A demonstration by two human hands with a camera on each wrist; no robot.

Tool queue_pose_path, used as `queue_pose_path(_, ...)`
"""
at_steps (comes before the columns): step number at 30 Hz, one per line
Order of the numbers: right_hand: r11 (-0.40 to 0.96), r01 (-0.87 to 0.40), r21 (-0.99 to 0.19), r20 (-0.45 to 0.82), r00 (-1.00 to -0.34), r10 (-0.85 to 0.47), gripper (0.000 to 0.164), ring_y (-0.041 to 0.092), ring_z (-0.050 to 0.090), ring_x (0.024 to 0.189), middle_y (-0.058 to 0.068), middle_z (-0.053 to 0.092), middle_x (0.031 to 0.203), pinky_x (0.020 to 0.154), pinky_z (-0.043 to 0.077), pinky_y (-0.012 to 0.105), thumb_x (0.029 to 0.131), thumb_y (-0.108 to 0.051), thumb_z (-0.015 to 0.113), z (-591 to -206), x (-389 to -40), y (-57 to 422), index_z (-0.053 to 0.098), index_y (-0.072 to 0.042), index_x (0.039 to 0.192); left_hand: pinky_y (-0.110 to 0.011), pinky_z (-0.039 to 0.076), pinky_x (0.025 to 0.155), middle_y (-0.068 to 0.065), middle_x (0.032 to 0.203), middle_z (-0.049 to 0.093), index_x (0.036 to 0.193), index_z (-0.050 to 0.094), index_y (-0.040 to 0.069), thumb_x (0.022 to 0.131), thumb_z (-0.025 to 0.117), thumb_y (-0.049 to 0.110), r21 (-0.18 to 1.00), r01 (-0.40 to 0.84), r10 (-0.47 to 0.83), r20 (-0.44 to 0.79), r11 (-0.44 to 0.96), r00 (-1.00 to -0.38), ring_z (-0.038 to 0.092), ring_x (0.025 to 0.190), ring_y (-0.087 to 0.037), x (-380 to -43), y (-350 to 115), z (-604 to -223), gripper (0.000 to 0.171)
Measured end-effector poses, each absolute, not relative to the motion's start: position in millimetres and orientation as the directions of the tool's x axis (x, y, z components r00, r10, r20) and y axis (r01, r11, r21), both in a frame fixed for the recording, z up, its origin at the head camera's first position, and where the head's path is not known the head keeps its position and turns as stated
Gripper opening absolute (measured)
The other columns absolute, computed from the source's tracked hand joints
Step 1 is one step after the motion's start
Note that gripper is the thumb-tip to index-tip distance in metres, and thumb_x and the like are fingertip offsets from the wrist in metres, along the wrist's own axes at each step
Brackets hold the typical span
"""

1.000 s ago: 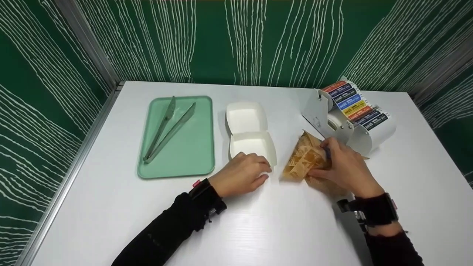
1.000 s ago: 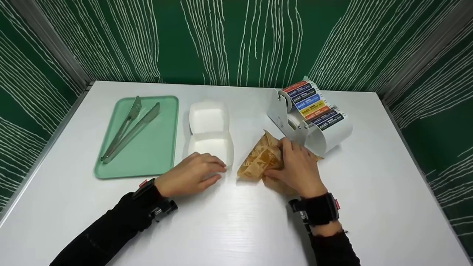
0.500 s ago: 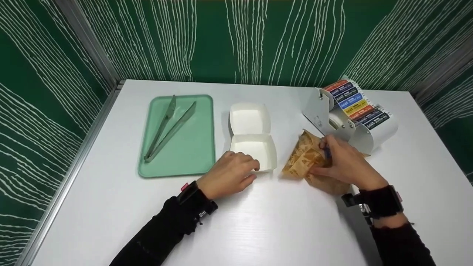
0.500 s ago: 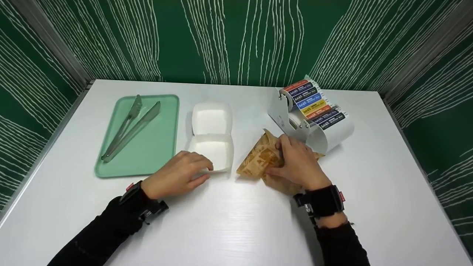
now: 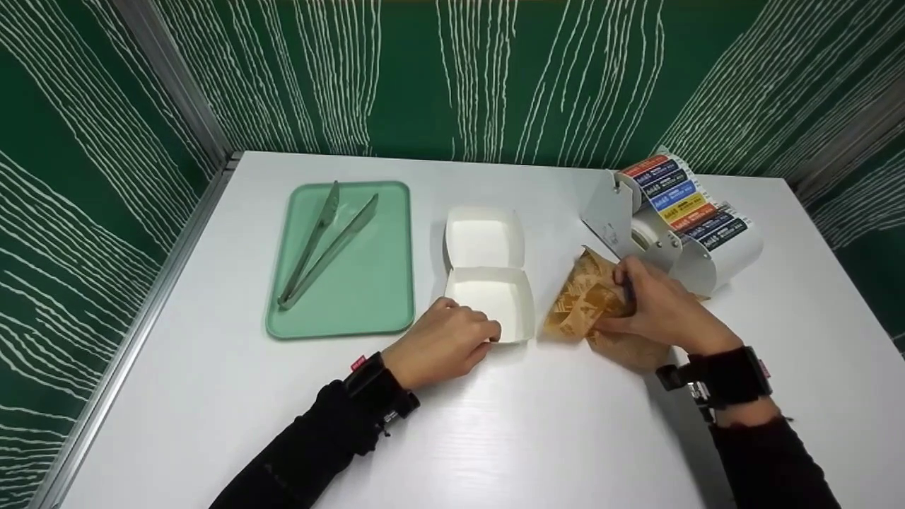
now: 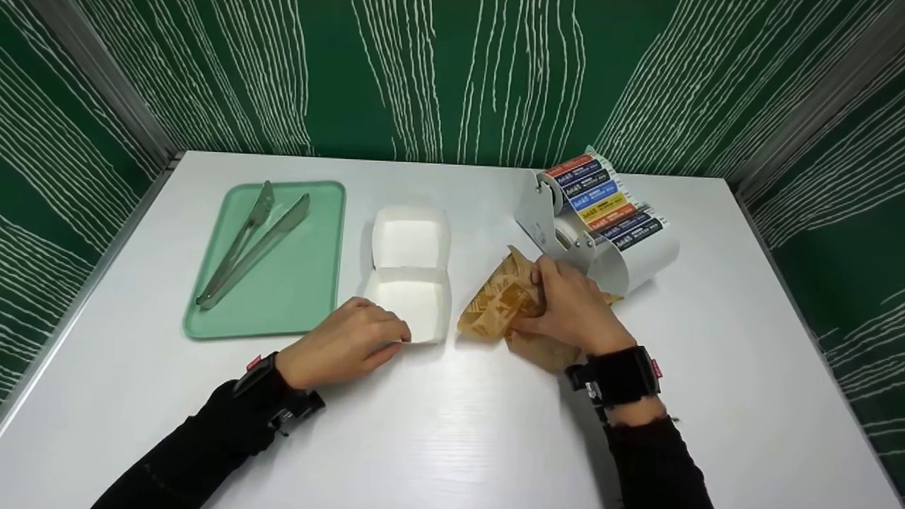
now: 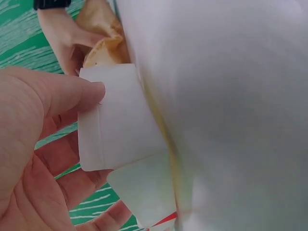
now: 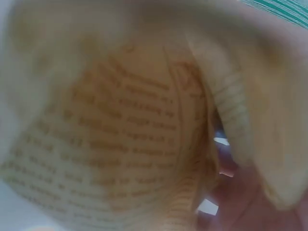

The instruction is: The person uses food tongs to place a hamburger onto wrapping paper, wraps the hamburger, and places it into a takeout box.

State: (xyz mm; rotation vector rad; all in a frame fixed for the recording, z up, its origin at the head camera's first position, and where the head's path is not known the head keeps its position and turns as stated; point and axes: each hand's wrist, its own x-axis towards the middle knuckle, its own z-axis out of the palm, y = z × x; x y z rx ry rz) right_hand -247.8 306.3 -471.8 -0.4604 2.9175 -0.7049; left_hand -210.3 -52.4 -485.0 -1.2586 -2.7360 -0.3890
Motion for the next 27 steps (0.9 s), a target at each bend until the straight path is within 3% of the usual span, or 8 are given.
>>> queue_pose_path(8, 0.825, -0.262, -0.500, -0.065, -0.939, -0.338, 0.074, 0.030, 0.063, 0.102, 0.013, 0.059, 0.107, 0.085, 0.053, 0.042, 0.075, -0.031, 0.100, -472, -254, 306, 0.044, -0.009, 0.118, -0.041, 0.053, 0.091, 0.007, 0.095, 0.080, 0.102, 0.077, 0.022, 0.103, 0.068, 0.019, 0.187, 0.766, 0.751, 0.161, 0.614, -0.641, 0.075, 0.091, -0.013, -207, -48, -485, 0.009)
queue_pose_path(15, 0.828, -0.262, -0.496, -0.059, -0.941, -0.333, 0.074, 0.027, 0.059, 0.098, 0.011, 0.057, 0.104, 0.077, 0.051, 0.031, 0.071, -0.027, 0.101, -474, -256, 308, 0.046, -0.009, 0.117, -0.040, 0.053, 0.090, 0.005, 0.096, 0.079, 0.106, 0.078, 0.021, 0.104, 0.067, 0.021, 0.187, 0.772, 0.761, 0.144, 0.607, -0.633, 0.074, 0.096, -0.015, -208, -46, -486, 0.011)
queue_pose_path(20, 0.824, -0.263, -0.503, -0.052, -0.942, -0.332, 0.077, 0.029, 0.059, 0.103, 0.013, 0.056, 0.111, 0.082, 0.052, 0.036, 0.072, -0.029, 0.101, -474, -254, 311, 0.046, -0.007, 0.120, -0.040, 0.054, 0.089, 0.004, 0.097, 0.078, 0.106, 0.078, 0.021, 0.104, 0.068, 0.022, 0.179, 0.777, 0.764, 0.149, 0.604, -0.628, 0.074, 0.097, -0.017, -207, -46, -486, 0.011)
queue_pose_path(23, 0.826, -0.268, -0.495, -0.044, -0.942, -0.332, 0.077, 0.030, 0.061, 0.105, 0.015, 0.058, 0.116, 0.086, 0.053, 0.039, 0.073, -0.028, 0.101, -472, -251, 314, 0.046, -0.006, 0.122, -0.040, 0.054, 0.092, 0.004, 0.098, 0.079, 0.107, 0.078, 0.020, 0.104, 0.068, 0.021, 0.186, 0.779, 0.766, 0.150, 0.599, -0.625, 0.074, 0.097, -0.016, -207, -46, -486, 0.011)
queue_pose_path(27, 0.842, -0.272, -0.465, -0.022, -0.948, -0.318, 0.075, 0.030, 0.061, 0.101, 0.014, 0.060, 0.112, 0.082, 0.053, 0.037, 0.072, -0.025, 0.100, -467, -245, 317, 0.046, -0.006, 0.121, -0.044, 0.053, 0.100, 0.004, 0.101, 0.081, 0.108, 0.078, 0.020, 0.104, 0.067, 0.020, 0.202, 0.776, 0.766, 0.139, 0.598, -0.627, 0.075, 0.098, -0.016, -206, -46, -486, 0.011)
